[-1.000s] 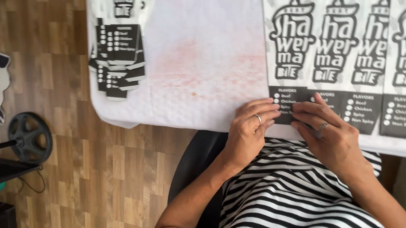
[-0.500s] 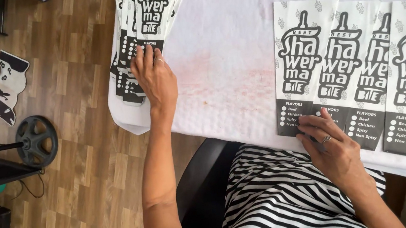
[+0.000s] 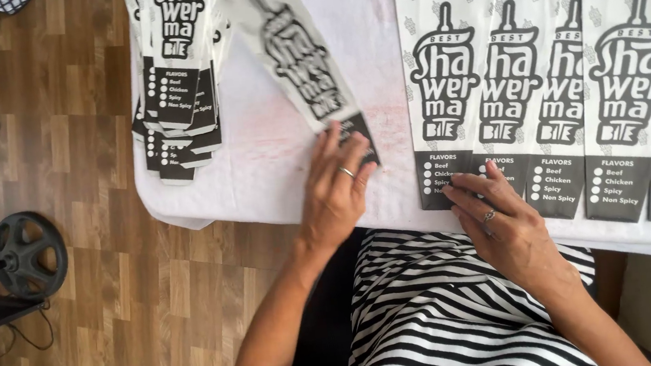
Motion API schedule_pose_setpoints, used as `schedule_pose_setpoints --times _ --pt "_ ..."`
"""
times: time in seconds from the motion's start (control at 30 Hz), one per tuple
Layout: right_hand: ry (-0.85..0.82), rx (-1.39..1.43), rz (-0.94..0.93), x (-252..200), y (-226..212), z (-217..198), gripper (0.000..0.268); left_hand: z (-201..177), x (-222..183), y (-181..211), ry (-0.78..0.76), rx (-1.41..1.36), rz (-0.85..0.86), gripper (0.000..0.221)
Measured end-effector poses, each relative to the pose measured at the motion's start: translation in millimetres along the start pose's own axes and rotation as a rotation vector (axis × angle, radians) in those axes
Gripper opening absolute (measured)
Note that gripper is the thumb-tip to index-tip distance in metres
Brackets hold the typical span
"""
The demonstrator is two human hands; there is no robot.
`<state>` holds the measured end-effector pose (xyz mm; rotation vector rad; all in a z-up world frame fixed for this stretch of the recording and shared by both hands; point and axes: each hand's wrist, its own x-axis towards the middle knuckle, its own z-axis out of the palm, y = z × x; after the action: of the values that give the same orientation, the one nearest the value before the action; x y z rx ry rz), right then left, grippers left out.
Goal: Organizing and stacking printed packaging labels on a table
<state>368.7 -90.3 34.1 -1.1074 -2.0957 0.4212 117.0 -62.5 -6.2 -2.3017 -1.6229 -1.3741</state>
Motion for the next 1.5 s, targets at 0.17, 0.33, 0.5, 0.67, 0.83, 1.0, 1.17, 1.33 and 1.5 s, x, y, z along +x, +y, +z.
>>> schedule_pose_setpoints --times 0.17,0.33,0.5,0.67,0.83,1.0,1.17,1.33,1.5 --pt "-0.026 -0.002 -0.036 -1 3 2 0.026 10 -9 29 -0.116 -0.105 0.017 0.025" --pt "-0.047 0.003 -0.066 1 2 2 0.027 -3 2 24 -0.356 -0.189 -0.039 0.060" --pt "-0.074 0.003 -0.074 5 1 0 0.026 -10 34 12 -0.652 -0.205 -0.075 0.099" --pt "-0.109 -0.002 -0.082 2 4 0 0.028 -16 64 15 -0.862 -0.064 -0.085 0.097" --pt "-0.104 -0.010 -0.089 5 1 0 0.027 -17 57 23 -0.854 -0.076 -0.065 0.100" --pt "-0.108 0.000 -0.089 7 0 0 0.029 -14 51 23 -0.827 -0.105 -0.066 0.103" --pt "-0.073 0.041 -0.055 10 -5 0 0.029 -8 46 18 -0.776 -0.185 -0.053 0.102" --pt "-0.023 0.121 -0.041 10 -7 4 0.031 -17 32 14 -0.597 -0.335 0.009 0.080" --pt "-0.026 0.198 -0.124 23 -18 15 0.021 -30 -8 17 -0.496 -0.347 0.070 0.052"
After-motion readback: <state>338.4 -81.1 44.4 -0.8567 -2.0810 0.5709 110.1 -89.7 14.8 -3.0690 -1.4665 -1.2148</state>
